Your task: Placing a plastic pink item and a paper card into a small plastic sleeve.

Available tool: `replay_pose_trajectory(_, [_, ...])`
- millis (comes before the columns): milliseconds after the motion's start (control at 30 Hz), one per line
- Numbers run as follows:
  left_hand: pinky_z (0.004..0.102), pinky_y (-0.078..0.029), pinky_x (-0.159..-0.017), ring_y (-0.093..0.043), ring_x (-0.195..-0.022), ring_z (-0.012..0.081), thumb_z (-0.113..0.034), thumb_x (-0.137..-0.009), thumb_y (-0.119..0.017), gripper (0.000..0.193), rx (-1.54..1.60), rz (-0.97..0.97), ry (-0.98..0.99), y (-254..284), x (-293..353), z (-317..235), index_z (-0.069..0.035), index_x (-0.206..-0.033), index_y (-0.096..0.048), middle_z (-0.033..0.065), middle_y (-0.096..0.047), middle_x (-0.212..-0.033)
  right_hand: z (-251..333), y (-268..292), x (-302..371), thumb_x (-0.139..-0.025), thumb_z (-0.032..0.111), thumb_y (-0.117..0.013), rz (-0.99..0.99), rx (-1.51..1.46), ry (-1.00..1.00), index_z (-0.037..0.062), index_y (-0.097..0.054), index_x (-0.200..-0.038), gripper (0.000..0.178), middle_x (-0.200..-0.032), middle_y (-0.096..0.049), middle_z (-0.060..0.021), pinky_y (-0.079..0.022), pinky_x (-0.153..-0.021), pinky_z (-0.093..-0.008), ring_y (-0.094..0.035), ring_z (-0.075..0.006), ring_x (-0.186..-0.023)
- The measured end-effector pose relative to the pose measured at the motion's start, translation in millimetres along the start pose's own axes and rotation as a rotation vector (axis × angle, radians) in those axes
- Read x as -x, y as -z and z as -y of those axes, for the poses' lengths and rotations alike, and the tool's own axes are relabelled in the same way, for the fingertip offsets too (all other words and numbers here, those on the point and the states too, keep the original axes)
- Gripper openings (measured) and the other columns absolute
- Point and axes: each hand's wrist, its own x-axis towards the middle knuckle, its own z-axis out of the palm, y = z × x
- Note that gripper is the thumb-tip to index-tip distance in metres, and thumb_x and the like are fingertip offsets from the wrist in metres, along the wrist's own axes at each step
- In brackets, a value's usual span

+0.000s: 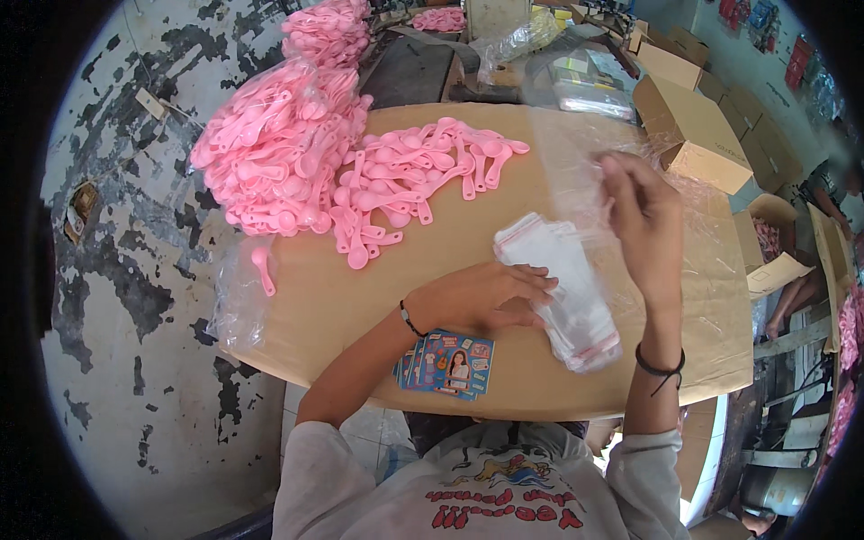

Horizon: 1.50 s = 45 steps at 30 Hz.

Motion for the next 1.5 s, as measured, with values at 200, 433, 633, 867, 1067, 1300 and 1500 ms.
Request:
replay_pose_trajectory(200, [0.0373,-0.042,-0.105,-0.053,-0.123,0.027,-0.031,-0.097,-0.054,0.046,1.085,-0.57,-0.09,11,-2,13,-0.001,-0.131,-0.048,0.0193,-0.058,-0.127,3,-47,1,-0.094,0.009,-0.058,0.411,-0.085,0.104,-0.0003,-0.064,-0.102,0.014,-0.069,-0.055,-0.0009,-0.041,-0.056,-0.0241,-0.049,-0.006,-0.06])
replay_pose_trajectory(433, [0.0297,-0.055,-0.085,-0.062,-0.11,0.0265,-0.024,-0.099,-0.051,0.046,1.308,-1.0,0.191,72,20,26,0.002,-0.136,-0.038,0.0164,-0.06,-0.121,-30,-75,69,-0.082,0.026,-0.073,0.813,0.207,0.234,0.0029,-0.061,-0.101,0.032,-0.087,-0.066,-0.0124,-0.049,-0.069,-0.0369,-0.064,-0.0277,-0.077])
replay_pose_trajectory(633, [0.0335,-0.055,-0.09,-0.062,-0.11,0.0274,-0.018,-0.097,-0.056,0.042,1.211,-1.084,0.258,77,26,29,0.005,-0.129,-0.044,0.0181,-0.061,-0.12,-35,-82,79,-0.082,0.028,-0.072,1.033,0.232,0.118,0.0019,-0.065,-0.1,0.033,-0.086,-0.067,-0.0137,-0.051,-0.071,-0.0366,-0.066,-0.0291,-0.079])
replay_pose_trajectory(867, [0.0353,-0.054,-0.093,-0.063,-0.107,0.0242,-0.017,-0.094,-0.062,0.037,1.231,-1.106,0.231,77,26,21,0.006,-0.121,-0.053,0.0161,-0.063,-0.113,-14,-73,40,-0.095,0.019,-0.059,0.788,-0.036,-0.175,-0.0002,-0.064,-0.103,0.021,-0.077,-0.067,-0.0074,-0.047,-0.055,-0.0274,-0.062,-0.0118,-0.063])
replay_pose_trajectory(1067, [0.0341,-0.054,-0.093,-0.063,-0.104,0.0234,-0.018,-0.093,-0.063,0.037,1.145,-1.252,0.217,76,24,25,0.009,-0.118,-0.055,0.016,-0.063,-0.111,-30,-71,-44,-0.097,0.018,-0.056,0.521,0.079,0.125,0.0024,-0.064,-0.107,0.02,-0.075,-0.061,-0.0002,-0.041,-0.052,-0.0224,-0.048,-0.0043,-0.058])
replay_pose_trajectory(1300, [0.0367,-0.051,-0.098,-0.062,-0.106,0.0208,-0.02,-0.094,-0.062,0.042,1.165,-1.245,0.29,74,24,33,0.008,-0.124,-0.051,0.0126,-0.06,-0.116,-44,-98,-36,-0.096,0.013,-0.058,0.579,-0.304,0.014,0.0023,-0.062,-0.115,0.023,-0.081,-0.058,0.0049,-0.037,-0.055,-0.0213,-0.043,-0.002,-0.065])
replay_pose_trajectory(1500, [0.027,-0.051,-0.085,-0.062,-0.099,0.0122,-0.02,-0.095,-0.061,0.042,1.172,-1.205,0.28,72,22,34,0.003,-0.129,-0.052,0.0078,-0.063,-0.114,-39,-105,-31,-0.095,0.012,-0.059,0.614,-0.289,-0.03,0.0021,-0.062,-0.117,0.025,-0.078,-0.058,0.0041,-0.037,-0.055,-0.0221,-0.043,-0.0032,-0.063])
